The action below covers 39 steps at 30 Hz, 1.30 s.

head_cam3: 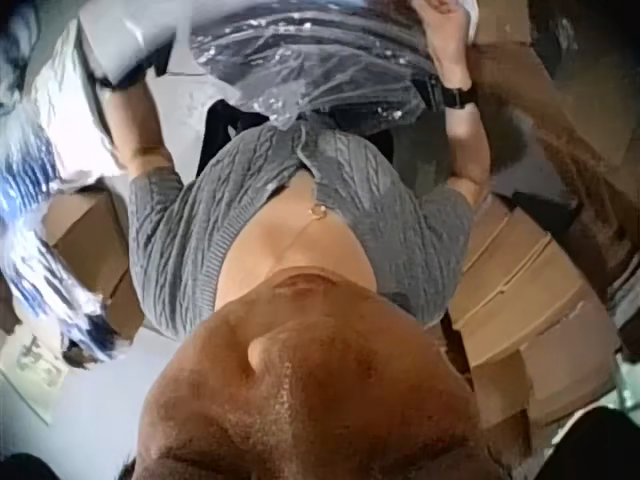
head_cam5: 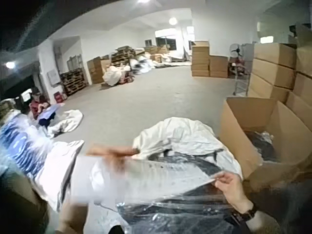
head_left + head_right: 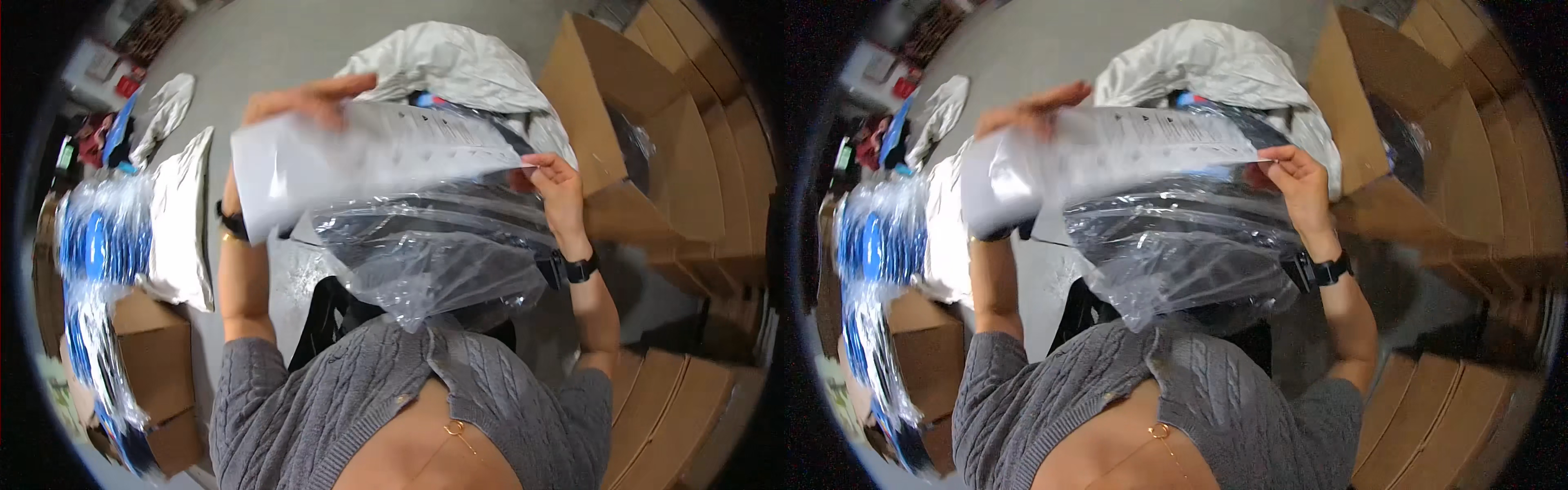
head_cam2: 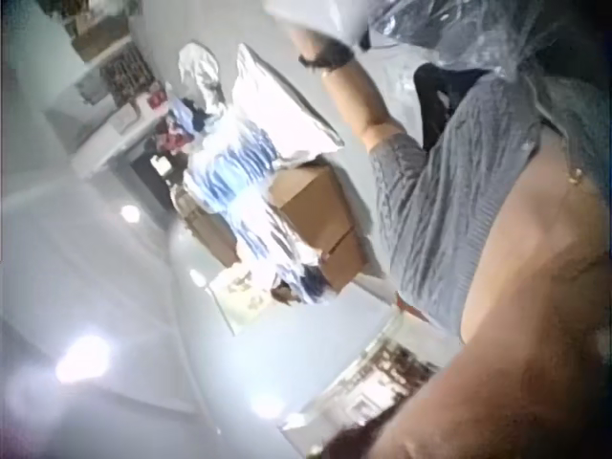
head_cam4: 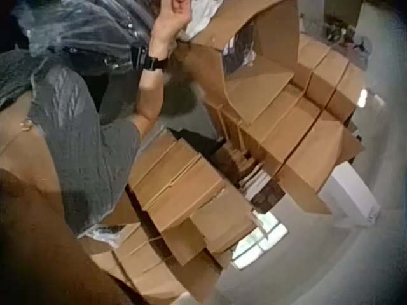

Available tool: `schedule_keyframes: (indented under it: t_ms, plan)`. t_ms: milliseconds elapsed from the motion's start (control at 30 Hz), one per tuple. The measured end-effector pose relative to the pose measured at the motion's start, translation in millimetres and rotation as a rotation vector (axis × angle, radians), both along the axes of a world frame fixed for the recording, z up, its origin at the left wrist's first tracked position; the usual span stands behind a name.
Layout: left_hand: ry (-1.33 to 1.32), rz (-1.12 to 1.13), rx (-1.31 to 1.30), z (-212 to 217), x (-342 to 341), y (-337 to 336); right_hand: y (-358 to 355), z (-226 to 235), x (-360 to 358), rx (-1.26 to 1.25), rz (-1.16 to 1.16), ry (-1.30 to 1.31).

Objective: Apply adhesive labels to plastic-wrapped circular products and pack them into cardboard boxes.

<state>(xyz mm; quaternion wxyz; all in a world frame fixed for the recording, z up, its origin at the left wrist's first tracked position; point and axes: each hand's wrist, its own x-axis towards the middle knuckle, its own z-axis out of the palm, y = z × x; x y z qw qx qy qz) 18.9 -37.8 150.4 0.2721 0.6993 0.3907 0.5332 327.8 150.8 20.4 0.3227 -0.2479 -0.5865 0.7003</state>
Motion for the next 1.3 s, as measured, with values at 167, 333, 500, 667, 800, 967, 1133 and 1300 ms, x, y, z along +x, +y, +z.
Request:
schedule_keyframes:
  t_ms: [167,333,500,667,800,967,1133,1300]
  plan:
    - [0.024,0.036,-0.370,-39.0,34.5,-10.3,14.1,-26.6,78.4,0.305,-0.364,0.102]
    - [0.225,0.104,-0.626,-94.0,46.3,-23.6,7.4,-68.2,199.2,0.166,-0.815,-0.109]
    - [0.606,-0.108,-0.402,-114.6,96.2,5.8,-45.3,-228.1,305.1,0.116,-1.110,-0.517]
    - [0.668,-0.188,-0.365,-102.7,125.3,45.3,-106.3,-344.6,300.8,-0.127,-0.994,-0.751]
    - [0.700,-0.249,-0.454,-86.8,140.0,99.0,-85.8,-349.7,274.2,-0.587,-0.790,-0.709]
    - [0.798,-0.175,-0.334,-141.2,171.5,155.8,20.0,-222.3,215.0,-0.086,-0.654,-0.560]
    - [0.904,-0.090,-0.320,-167.8,220.9,162.9,82.5,-78.2,127.4,0.758,-0.304,-0.501]
    - [0.919,-0.105,-0.333,-166.9,230.2,161.9,114.2,-73.5,99.1,0.974,0.070,-0.536]
